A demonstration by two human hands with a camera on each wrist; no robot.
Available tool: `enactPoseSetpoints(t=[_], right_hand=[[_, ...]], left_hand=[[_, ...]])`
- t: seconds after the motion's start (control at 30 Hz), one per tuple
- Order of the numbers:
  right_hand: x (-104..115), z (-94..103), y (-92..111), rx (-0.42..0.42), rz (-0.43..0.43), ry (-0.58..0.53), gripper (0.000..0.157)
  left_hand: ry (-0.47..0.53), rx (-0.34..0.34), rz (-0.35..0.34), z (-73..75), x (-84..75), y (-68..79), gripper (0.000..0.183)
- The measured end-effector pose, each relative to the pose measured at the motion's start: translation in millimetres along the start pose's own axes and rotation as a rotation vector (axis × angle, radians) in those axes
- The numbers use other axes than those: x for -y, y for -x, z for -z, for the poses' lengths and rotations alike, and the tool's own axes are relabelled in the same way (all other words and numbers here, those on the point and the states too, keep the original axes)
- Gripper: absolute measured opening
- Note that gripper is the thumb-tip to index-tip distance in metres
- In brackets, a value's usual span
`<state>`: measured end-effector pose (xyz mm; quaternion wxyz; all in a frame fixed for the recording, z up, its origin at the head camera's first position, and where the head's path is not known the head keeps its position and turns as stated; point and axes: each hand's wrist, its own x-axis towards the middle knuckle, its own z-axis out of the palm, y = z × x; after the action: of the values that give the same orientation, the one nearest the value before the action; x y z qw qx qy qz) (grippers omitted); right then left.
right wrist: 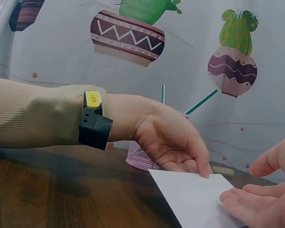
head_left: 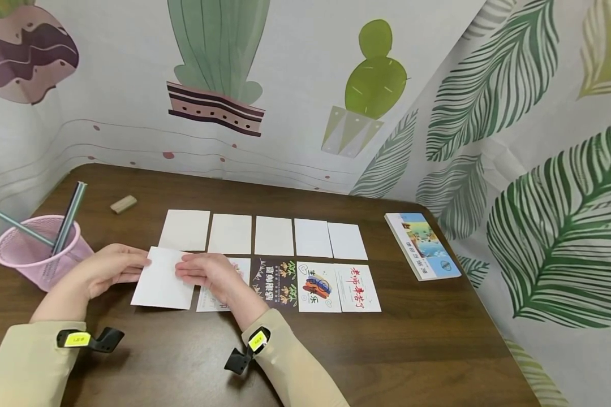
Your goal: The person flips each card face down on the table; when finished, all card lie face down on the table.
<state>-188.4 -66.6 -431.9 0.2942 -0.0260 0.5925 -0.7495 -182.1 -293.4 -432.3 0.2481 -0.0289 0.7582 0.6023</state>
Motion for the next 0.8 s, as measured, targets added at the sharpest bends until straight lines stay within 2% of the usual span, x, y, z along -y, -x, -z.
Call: enactPoseSetpoints(t=[0.4, 0.57, 0.8], right_hand=[[-9, -2.3, -4, -0.005, -0.023, 0.029, 0.033], [-10, -2.7, -4, -0.007, -0.028, 0.028, 0.032], [-10, -2.5, -5, -0.006, -0.034, 0.029, 0.032]], left_hand=[[-0.017, 0.001, 0.014, 1.1, 3.5, -0.8, 0.056], [0.005, -0.010, -0.014, 5.4, 4.8, 2.5, 0.051], [0.006, 0.013, -0.049, 12.5, 0.4, 8.9, 0.044]])
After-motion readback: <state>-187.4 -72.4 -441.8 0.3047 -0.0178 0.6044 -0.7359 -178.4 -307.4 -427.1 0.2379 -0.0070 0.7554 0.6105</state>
